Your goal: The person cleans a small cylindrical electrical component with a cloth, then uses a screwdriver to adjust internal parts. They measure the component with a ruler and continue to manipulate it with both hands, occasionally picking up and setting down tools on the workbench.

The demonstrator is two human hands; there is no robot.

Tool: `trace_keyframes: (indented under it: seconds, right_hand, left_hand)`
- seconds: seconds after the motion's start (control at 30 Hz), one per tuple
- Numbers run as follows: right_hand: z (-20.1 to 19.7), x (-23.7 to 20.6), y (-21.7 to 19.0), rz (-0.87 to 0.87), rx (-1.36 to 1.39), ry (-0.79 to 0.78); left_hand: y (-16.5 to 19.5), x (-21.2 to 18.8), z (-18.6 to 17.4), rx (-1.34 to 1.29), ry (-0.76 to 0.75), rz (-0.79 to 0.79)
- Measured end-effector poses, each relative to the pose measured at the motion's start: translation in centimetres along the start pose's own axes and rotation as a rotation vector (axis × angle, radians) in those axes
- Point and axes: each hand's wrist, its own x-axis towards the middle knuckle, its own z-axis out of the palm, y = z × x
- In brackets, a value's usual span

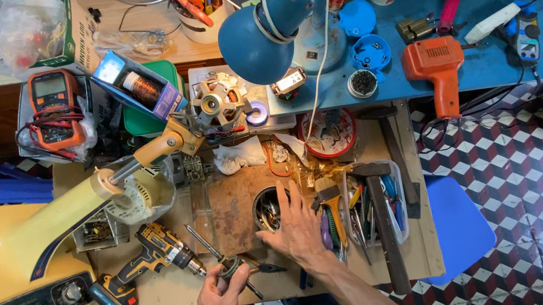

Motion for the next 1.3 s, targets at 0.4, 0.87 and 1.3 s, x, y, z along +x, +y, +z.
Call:
trace_keyframes:
  seconds: [0.4,0.87,1.3]
  right_hand:
    - [-9.9,2.6,4.6,0.473,0.192,0.174]
    - [-9.0,9.5,6.4,0.388,-0.051,0.289]
    - [-8.4,9.9,6.6,0.632,-0.05,0.337]
  left_hand:
    - [-0.4,0.4,-2.5,-0.038,-0.048,-0.064]
    - [-1.1,-0.9,-4.9,-0.052,-0.009,-0.055]
    - [-0.4,0.3,-5.0,-0.023,-0.081,-0.023]
